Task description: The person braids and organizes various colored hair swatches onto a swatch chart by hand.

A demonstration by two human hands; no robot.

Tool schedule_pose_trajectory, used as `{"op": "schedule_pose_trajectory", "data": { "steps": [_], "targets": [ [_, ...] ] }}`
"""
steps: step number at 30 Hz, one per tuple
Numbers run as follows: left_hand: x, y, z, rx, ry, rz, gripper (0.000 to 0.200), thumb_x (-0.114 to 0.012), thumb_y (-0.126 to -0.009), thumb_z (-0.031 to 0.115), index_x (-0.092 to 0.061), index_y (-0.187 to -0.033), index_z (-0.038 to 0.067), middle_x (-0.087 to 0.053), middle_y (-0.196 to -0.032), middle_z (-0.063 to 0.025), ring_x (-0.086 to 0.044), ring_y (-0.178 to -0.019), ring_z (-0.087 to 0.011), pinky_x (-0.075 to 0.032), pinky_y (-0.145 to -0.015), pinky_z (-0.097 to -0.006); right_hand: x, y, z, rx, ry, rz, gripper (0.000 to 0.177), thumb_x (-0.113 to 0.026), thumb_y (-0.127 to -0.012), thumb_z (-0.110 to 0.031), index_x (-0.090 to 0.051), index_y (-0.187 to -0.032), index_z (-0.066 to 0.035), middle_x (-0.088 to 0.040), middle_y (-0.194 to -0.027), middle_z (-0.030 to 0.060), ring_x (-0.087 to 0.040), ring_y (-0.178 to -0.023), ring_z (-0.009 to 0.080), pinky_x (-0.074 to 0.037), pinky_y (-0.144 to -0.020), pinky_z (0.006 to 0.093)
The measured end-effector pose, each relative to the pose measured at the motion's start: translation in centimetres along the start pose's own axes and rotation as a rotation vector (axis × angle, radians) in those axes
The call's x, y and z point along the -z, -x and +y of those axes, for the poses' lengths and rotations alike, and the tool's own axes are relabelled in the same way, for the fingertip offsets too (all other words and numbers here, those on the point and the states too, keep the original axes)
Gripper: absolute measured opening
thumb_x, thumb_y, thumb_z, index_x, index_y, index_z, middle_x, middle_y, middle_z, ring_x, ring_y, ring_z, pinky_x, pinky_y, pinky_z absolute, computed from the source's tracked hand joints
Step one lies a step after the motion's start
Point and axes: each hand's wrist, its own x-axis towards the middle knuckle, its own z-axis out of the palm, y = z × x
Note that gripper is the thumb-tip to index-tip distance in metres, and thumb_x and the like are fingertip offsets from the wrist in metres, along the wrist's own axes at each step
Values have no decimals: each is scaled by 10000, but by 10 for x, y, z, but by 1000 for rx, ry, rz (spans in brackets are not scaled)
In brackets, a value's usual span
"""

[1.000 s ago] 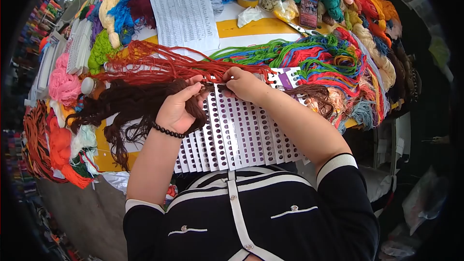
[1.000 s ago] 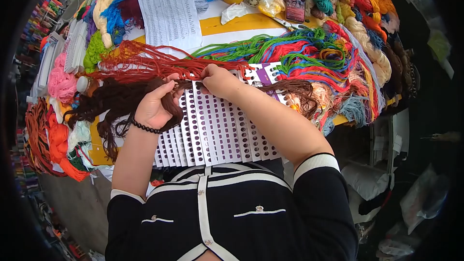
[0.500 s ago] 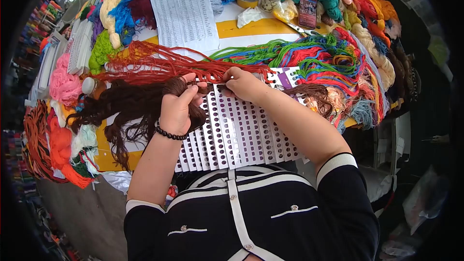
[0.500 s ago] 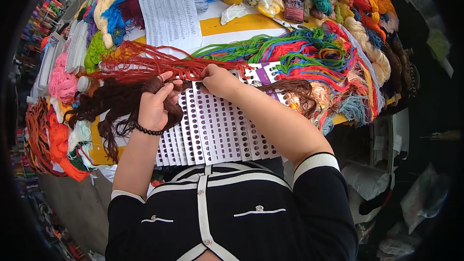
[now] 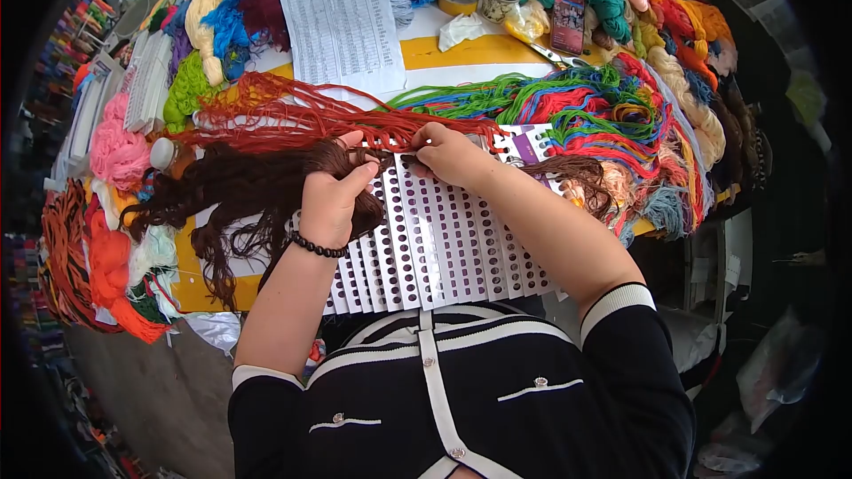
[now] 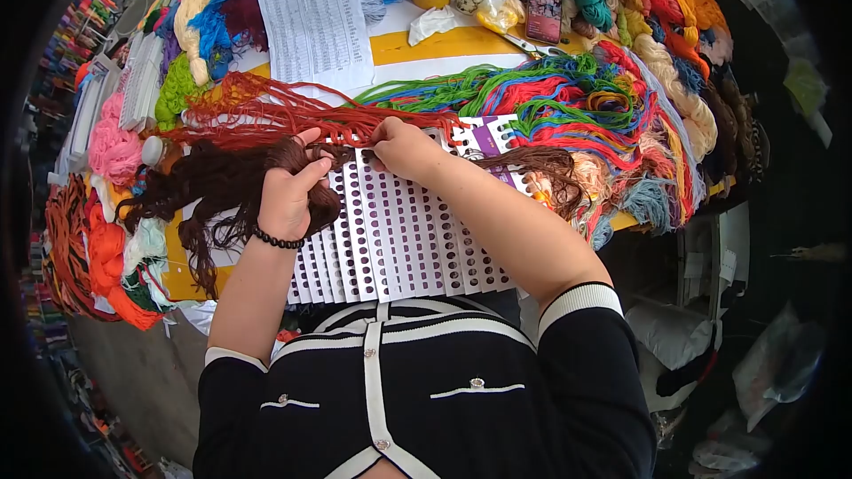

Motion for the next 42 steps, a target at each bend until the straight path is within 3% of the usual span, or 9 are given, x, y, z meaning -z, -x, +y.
{"op": "schedule_pose_trajectory", "data": {
  "steps": [8, 12, 18, 24, 31, 33, 37, 39, 42],
  "targets": [
    [5, -3, 1, 177, 252, -49, 420, -580, -794, -9, -466, -1197, -35, -609, -916, -68, -552, -723, -82, -449, -638, -193, -1, -3, 4, 53, 75, 18, 216, -461, -822, -52, -509, -1032, -39, -602, -731, 43, -545, -608, 94, -431, -547, 232],
    [2, -8, -5, 148, 345, -71, 400, -573, -806, -4, -472, -1192, -36, -613, -920, -70, -548, -736, -86, -451, -665, -203, -1, -3, 5, 33, 25, 11, 221, -473, -817, -53, -509, -1034, -35, -601, -746, 48, -549, -624, 96, -437, -561, 235],
    [-4, -8, -10, -9, 135, -44, 417, -569, -828, 17, -457, -1228, -25, -614, -992, -88, -572, -847, -104, -455, -723, -226, 0, 0, 2, 30, 29, 11, 227, -472, -816, -49, -506, -1040, -26, -599, -766, 56, -553, -636, 101, -442, -572, 235],
    [-8, -7, -2, 164, 377, -155, 435, -519, -860, 36, -422, -1282, -8, -613, -1068, -104, -587, -864, -108, -453, -691, -211, -2, -4, 3, -38, -137, -2, 196, -463, -848, -50, -513, -1036, -30, -601, -829, 62, -577, -656, 111, -466, -583, 230],
    [-14, -20, -17, 29, -235, -193, 469, -430, -862, -6, -380, -1329, 2, -599, -1137, -104, -597, -691, -94, -438, -547, -171, 14, 2, -11, -167, -572, -93, 116, -475, -864, -73, -543, -953, -41, -597, -773, 58, -591, -648, 122, -481, -550, 238],
    [-12, -34, -40, -150, -328, -340, 436, -438, -877, 19, -412, -1313, 14, -614, -1088, -74, -588, -692, -88, -448, -542, -192, 16, -6, -6, -146, -576, -124, 109, -484, -856, -72, -553, -939, -52, -601, -829, 64, -593, -652, 126, -478, -531, 235],
    [-2, -43, -38, -148, -559, -190, 281, -458, -920, 113, -554, -1161, 3, -626, -915, -44, -543, -630, -84, -443, -549, -204, 8, -8, -11, -210, -449, -110, 114, -488, -851, -70, -551, -945, -56, -598, -830, 59, -592, -661, 127, -484, -561, 236],
    [5, -43, -19, 62, -257, 11, 235, -490, -928, 168, -607, -1069, 21, -568, -765, 5, -516, -611, -64, -409, -539, -188, 2, -14, -7, -233, -411, -105, 119, -489, -852, -62, -543, -958, -54, -596, -832, 60, -592, -669, 119, -502, -606, 237],
    [38, -46, 2, 194, -3, 41, 234, -523, -919, 189, -611, -1052, 17, -524, -697, 35, -523, -620, -56, -374, -520, -175, 2, -31, 6, -176, -82, -34, 132, -466, -855, -55, -534, -968, -61, -594, -835, 68, -595, -662, 123, -496, -588, 231]
  ]
}}
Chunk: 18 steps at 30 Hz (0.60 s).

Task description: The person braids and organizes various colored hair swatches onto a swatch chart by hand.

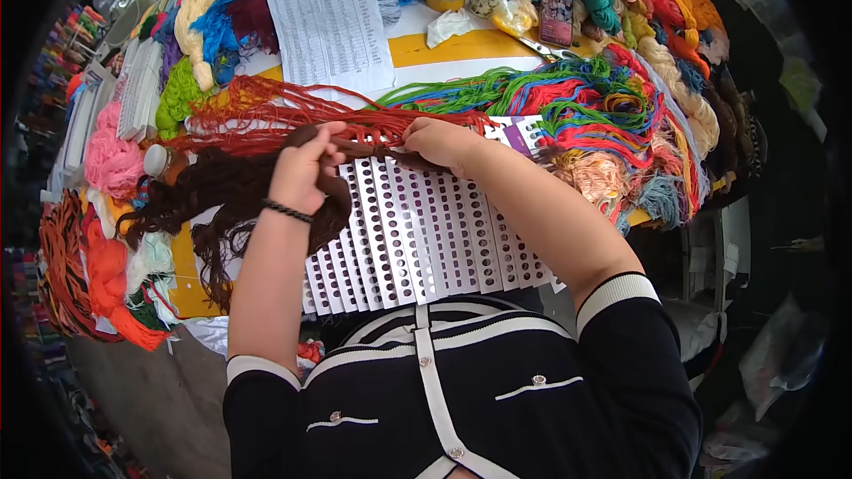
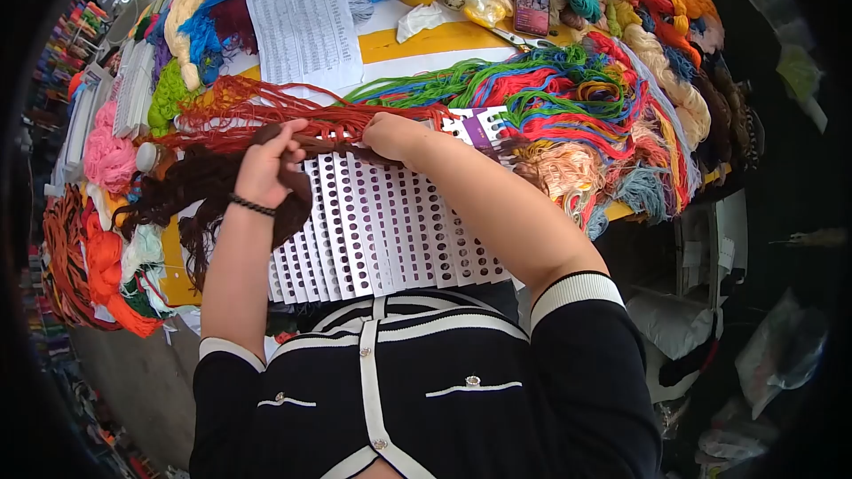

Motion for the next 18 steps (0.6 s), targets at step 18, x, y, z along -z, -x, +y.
{"op": "schedule_pose_trajectory", "data": {
  "steps": [18],
  "targets": [
    [135, 64, 131, -250, 189, 471, 349, -497, -931, 198, -475, -1245, 46, -544, -1184, -63, -591, -817, -45, -440, -519, -112, 4, 3, -15, -23, 104, -105, 237, -444, -843, -108, -533, -1046, -26, -646, -836, 98, -582, -702, 143, -476, -660, 276]
  ]
}}
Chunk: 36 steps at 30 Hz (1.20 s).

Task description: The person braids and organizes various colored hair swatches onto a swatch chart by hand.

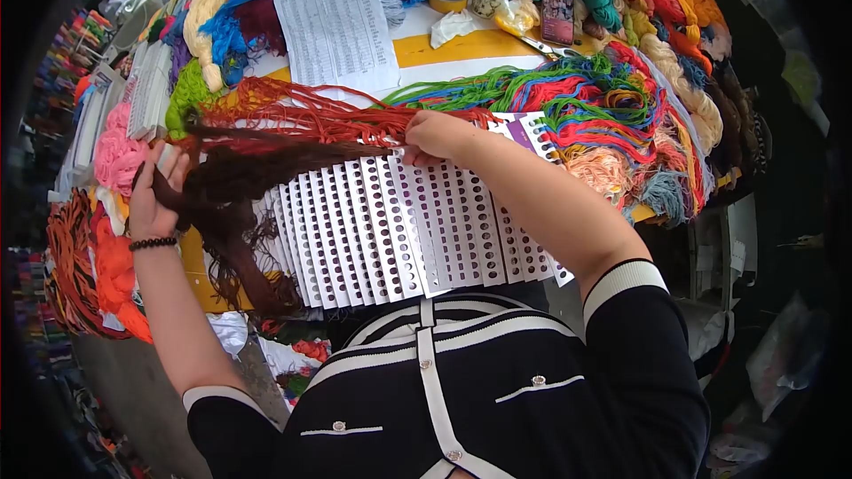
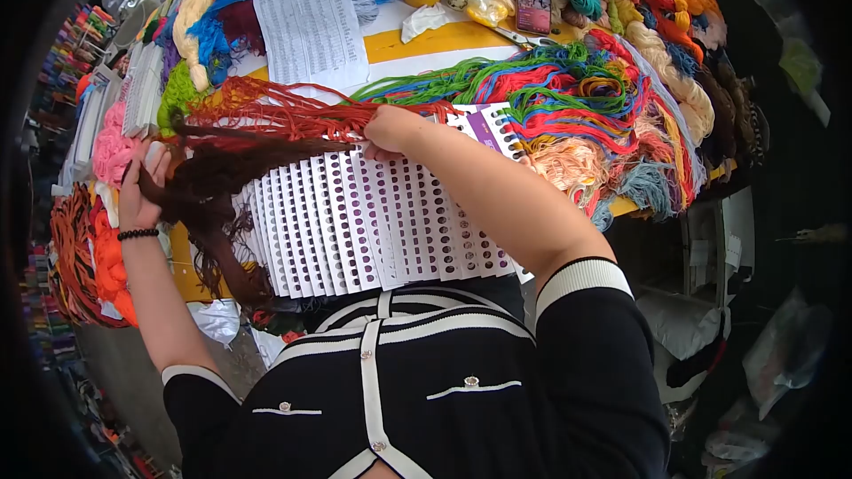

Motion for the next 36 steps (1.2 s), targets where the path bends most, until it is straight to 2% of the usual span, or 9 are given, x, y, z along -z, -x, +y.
{"op": "schedule_pose_trajectory", "data": {
  "steps": [6, 12, 15, 17, 19, 21, 23, 27, 36],
  "targets": [
    [51, -11, 94, -231, -61, -175, 386, -470, -943, 201, -432, -1299, 57, -553, -1165, 32, -327, -507, 23, -241, -404, -117, 42, 17, -42, 580, 263, 761, 404, -555, -811, -176, -484, -1190, -54, -597, -1020, 197, -586, -938, 265, -459, -825, 336],
    [39, 17, 253, -428, -76, -712, 401, -399, -945, 267, -435, -1241, -1, -547, -1084, -71, -378, -484, -41, -282, -414, -169, 81, 92, -23, 410, 379, -150, 317, -542, -815, -177, -564, -1054, 29, -617, -1007, 143, -594, -954, 237, -460, -844, 318],
    [-37, 84, 233, -363, 21, -857, 481, -321, -960, 357, -555, -1103, -38, -655, -976, -98, -434, -432, -82, -305, -376, -190, 90, 90, 8, -12, 119, -293, 308, -548, -821, -170, -573, -1051, 34, -623, -1002, 107, -610, -894, 204, -472, -810, 297],
    [-51, 96, 200, -265, 115, -984, 425, -350, -968, 344, -586, -1127, 27, -623, -1130, -78, -510, -579, -79, -401, -491, -200, 98, 64, 40, 514, 173, 453, 325, -566, -815, -165, -574, -1068, 38, -633, -1007, 93, -617, -837, 180, -481, -774, 280],
    [-43, 84, 155, -188, 179, -1012, 474, -425, -946, 165, -292, -1343, -56, -455, -1314, -168, -472, -680, -91, -403, -535, -189, 96, 64, 43, 530, 62, 533, 325, -584, -813, -173, -585, -1068, 27, -646, -980, 107, -620, -825, 169, -486, -756, 276],
    [-115, 158, 65, -195, 218, -196, 444, -372, -952, 158, -305, -1359, -6, -557, -1101, -177, -457, -685, -94, -414, -618, -223, 72, 71, 45, 668, -61, 637, 311, -595, -814, -189, -600, -1048, 15, -654, -945, 115, -617, -844, 160, -482, -759, 274],
    [-73, 131, -4, -38, 29, -754, 349, -438, -895, 201, -537, -1115, -51, -582, -1079, -139, -542, -811, -136, -437, -752, -254, 33, 114, 17, 688, -125, 457, 252, -603, -862, -161, -605, -1036, 21, -637, -968, 63, -576, -876, 106, -456, -766, 236],
    [-73, 164, -98, -300, -497, -726, 234, -448, -818, 70, -606, -937, -55, -635, -950, -99, -539, -743, -118, -409, -710, -242, -33, 158, -6, 909, 54, 268, 145, -620, -825, -131, -676, -862, -2, -639, -797, 86, -597, -765, 174, -459, -691, 294],
    [-76, 196, -116, 106, -139, -786, 484, -442, -831, -33, -386, -1312, -42, -589, -1062, -114, -599, -729, -142, -506, -647, -265, -92, 151, -5, 575, -556, -212, 143, -579, -852, -90, -631, -847, 44, -601, -667, 62, -575, -551, 111, -458, -525, 240]
  ]
}}
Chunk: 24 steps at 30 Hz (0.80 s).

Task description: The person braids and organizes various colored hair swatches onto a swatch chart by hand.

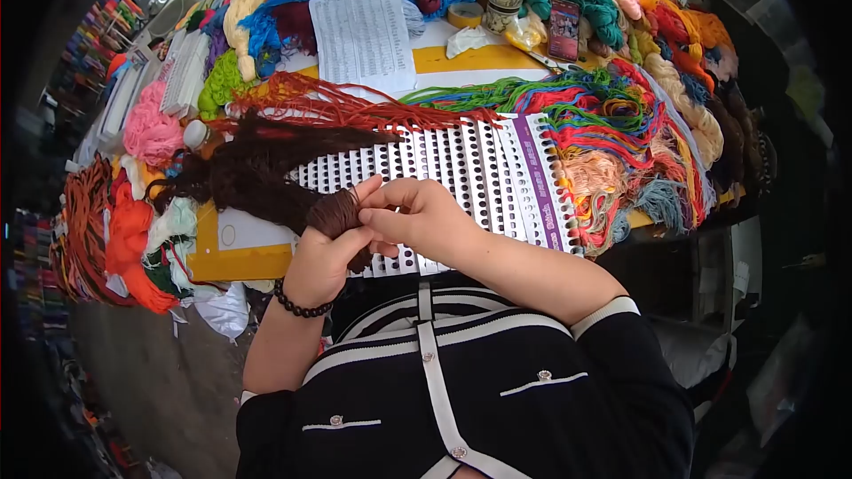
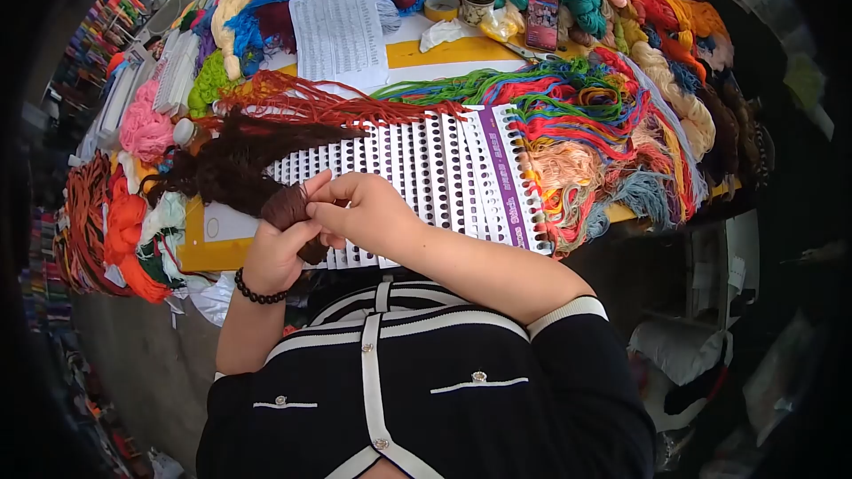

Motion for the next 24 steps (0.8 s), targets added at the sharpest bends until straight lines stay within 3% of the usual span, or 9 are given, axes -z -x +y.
{"op": "schedule_pose_trajectory", "data": {
  "steps": [3, 5, 8, 11, 14, 18, 20, 24],
  "targets": [
    [1, 1, -1, -56, -124, -15, 482, -445, -836, -45, -394, -1315, -30, -588, -1087, -110, -587, -703, -121, -506, -614, -247, -1, -1, -4, -102, -84, -31, 134, -554, -872, -72, -627, -903, 35, -582, -674, 37, -547, -601, 95, -433, -546, 229],
    [2, 2, 1, -96, -195, -15, 454, -454, -837, -25, -426, -1290, -37, -597, -1077, -115, -584, -665, -117, -502, -593, -238, -2, 0, -9, -36, -50, -6, 117, -562, -857, -43, -619, -852, 59, -620, -740, 84, -590, -616, 129, -477, -556, 242],
    [11, 5, 4, 9, -126, 41, 423, -457, -835, -2, -459, -1255, -55, -607, -1058, -129, -587, -620, -126, -507, -578, -236, -3, -5, 3, 117, -148, 49, 118, -562, -852, -27, -623, -866, 73, -634, -884, 103, -591, -707, 125, -493, -633, 247],
    [14, 1, -2, -10, 34, 59, 391, -459, -828, 11, -496, -1208, -69, -613, -1039, -139, -589, -594, -123, -516, -561, -235, -2, -2, -3, 66, -121, 51, 121, -558, -845, -5, -629, -886, 84, -624, -1002, 107, -584, -786, 117, -493, -700, 251],
    [3, -3, -2, -45, 132, 188, 349, -456, -822, -1, -532, -1155, -73, -618, -1017, -147, -581, -553, -110, -523, -547, -231, 0, -2, -4, 32, -145, 93, 124, -567, -834, -3, -636, -899, 77, -633, -998, 110, -589, -798, 113, -492, -708, 249],
    [2, -8, -4, -70, 131, 178, 293, -466, -852, 35, -561, -1112, -62, -636, -934, -125, -563, -541, -96, -501, -519, -214, 2, -4, -5, 16, -136, 156, 135, -568, -831, -15, -632, -902, 80, -648, -918, 110, -602, -751, 117, -494, -702, 249],
    [3, -10, -3, -114, -138, 138, 246, -477, -895, 90, -582, -1066, -54, -639, -846, -97, -554, -543, -95, -472, -492, -200, 4, -3, -7, -2, -124, 118, 125, -579, -831, -19, -639, -905, 62, -651, -929, 105, -595, -772, 111, -487, -715, 245],
    [-1, -13, -8, -131, -108, 196, 261, -451, -938, 132, -596, -1067, -43, -645, -812, -76, -560, -594, -71, -490, -521, -204, 3, -6, -9, -78, -192, 131, 123, -603, -809, -28, -654, -902, 35, -659, -860, 84, -575, -747, 98, -465, -698, 239]
  ]
}}
